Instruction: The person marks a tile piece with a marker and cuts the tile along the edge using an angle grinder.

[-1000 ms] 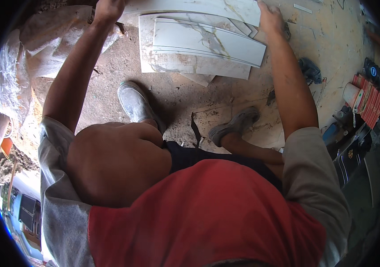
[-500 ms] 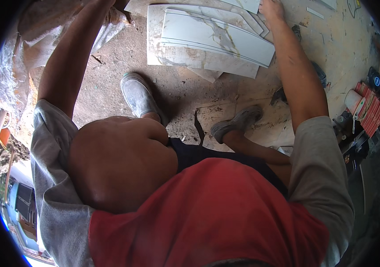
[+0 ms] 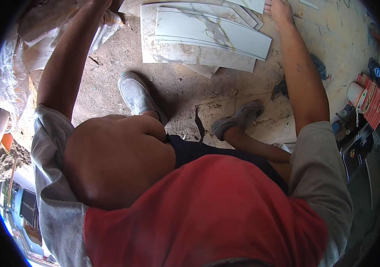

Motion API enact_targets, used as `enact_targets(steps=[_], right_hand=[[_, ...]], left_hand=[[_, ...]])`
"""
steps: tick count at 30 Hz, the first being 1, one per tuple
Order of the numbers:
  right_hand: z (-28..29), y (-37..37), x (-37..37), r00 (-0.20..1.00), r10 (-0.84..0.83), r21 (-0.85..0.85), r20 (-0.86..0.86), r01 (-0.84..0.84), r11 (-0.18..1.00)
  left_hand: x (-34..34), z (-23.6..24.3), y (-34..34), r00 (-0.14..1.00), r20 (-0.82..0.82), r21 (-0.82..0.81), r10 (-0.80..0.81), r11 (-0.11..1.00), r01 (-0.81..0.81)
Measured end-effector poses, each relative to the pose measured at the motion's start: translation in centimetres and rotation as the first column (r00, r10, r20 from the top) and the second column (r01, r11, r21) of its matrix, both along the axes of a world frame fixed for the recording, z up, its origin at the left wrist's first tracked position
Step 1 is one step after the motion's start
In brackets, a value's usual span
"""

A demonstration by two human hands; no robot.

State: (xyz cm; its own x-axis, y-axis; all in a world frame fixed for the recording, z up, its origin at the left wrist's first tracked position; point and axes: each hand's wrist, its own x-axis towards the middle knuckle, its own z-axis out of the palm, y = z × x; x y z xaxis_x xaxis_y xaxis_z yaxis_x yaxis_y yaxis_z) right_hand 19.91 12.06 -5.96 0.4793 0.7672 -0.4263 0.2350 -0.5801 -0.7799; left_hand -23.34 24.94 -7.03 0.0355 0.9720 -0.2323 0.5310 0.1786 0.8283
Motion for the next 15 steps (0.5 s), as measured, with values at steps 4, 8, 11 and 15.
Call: enact_targets(steps=[4, 8, 11, 15], right_hand=[[-0.3, -1.3, 3.5, 0.998, -0.036, -0.022, -0.054, 0.035, 0.999], [0.4, -0.9, 1.7, 0.998, -0.065, -0.049, -0.016, 0.065, 0.997], [2.4, -1.4, 0.1, 0.996, -0.091, -0.074, -0.001, 0.091, 0.993], [4.2, -2.8, -0.3, 0.984, -0.021, -0.145, 0.177, 0.047, 0.988]], left_hand=[[4.0, 0.3, 0.2, 0.972, 0.228, -0.094, 0.054, 0.995, -0.034], [2.2, 0.3, 0.1, 0.970, 0.238, -0.068, 0.043, 0.997, -0.027], [1.8, 0.1, 0.1, 0.975, 0.206, -0.066, 0.079, 0.996, -0.067], [1.9, 0.1, -1.4, 0.969, 0.233, -0.095, 0.077, 0.994, -0.056]])
